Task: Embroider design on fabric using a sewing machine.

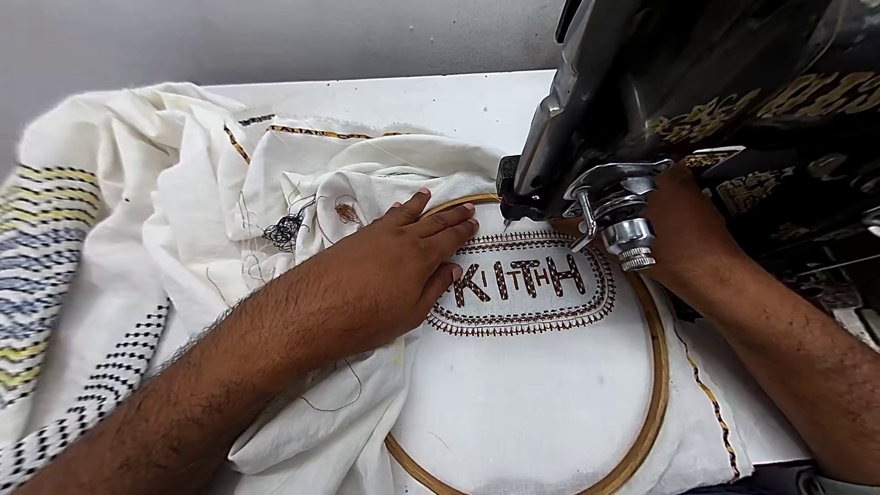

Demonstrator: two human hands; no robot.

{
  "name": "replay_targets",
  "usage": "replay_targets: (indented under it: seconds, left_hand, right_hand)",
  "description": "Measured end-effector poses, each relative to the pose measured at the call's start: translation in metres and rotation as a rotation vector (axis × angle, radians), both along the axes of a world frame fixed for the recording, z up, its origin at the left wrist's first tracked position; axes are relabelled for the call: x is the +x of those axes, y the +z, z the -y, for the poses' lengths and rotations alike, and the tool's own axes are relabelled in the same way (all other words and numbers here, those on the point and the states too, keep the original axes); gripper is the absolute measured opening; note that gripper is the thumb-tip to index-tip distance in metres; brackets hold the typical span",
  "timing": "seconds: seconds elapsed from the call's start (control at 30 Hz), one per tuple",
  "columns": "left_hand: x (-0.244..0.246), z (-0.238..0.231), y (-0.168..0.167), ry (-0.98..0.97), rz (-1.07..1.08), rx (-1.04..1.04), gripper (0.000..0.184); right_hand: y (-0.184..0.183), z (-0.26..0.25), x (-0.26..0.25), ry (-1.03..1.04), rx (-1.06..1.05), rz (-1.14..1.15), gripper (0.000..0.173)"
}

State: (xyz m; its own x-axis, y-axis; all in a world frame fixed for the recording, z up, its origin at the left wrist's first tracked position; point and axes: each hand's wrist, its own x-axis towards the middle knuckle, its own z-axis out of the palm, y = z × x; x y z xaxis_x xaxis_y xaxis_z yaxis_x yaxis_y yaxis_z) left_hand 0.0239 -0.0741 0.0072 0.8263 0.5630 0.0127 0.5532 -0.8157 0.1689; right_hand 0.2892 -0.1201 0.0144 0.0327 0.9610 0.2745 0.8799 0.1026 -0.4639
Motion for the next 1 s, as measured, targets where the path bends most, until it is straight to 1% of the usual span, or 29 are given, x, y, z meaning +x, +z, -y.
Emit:
replay_targets:
  seconds: [0.3, 0.47, 0.6, 0.7, 1.0]
  left_hand:
    - [-0.0022, 0.0009, 0.0041, -0.002, -0.031, -0.002, 0.052]
    - [-0.0027, 0.0011, 0.005, 0.01, -0.045, -0.004, 0.052]
    - [-0.0024, 0.0032, 0.0072, 0.016, -0.071, -0.016, 0.052]
    - [-0.0031, 0.0035, 0.0067, 0.006, -0.064, -0.008, 0.052]
    - [-0.0024, 0.0025, 0.0053, 0.016, -0.044, -0.006, 0.052]
  right_hand:
    - [-0.0034, -0.0018, 0.0006, 0.011, -0.007, -0.007, 0.019]
    - [-0.007, -0.0026, 0.0006, 0.019, 0.021, -0.011, 0.019]
    - [-0.0074, -0.0062, 0.0041, 0.034, -0.01, -0.004, 0.02]
    - [-0.0054, -0.0067, 0.0039, 0.031, -0.039, -0.007, 0.017]
    - [-0.0071, -0.0062, 0.0026, 0.021, -0.009, 0.005, 0.018]
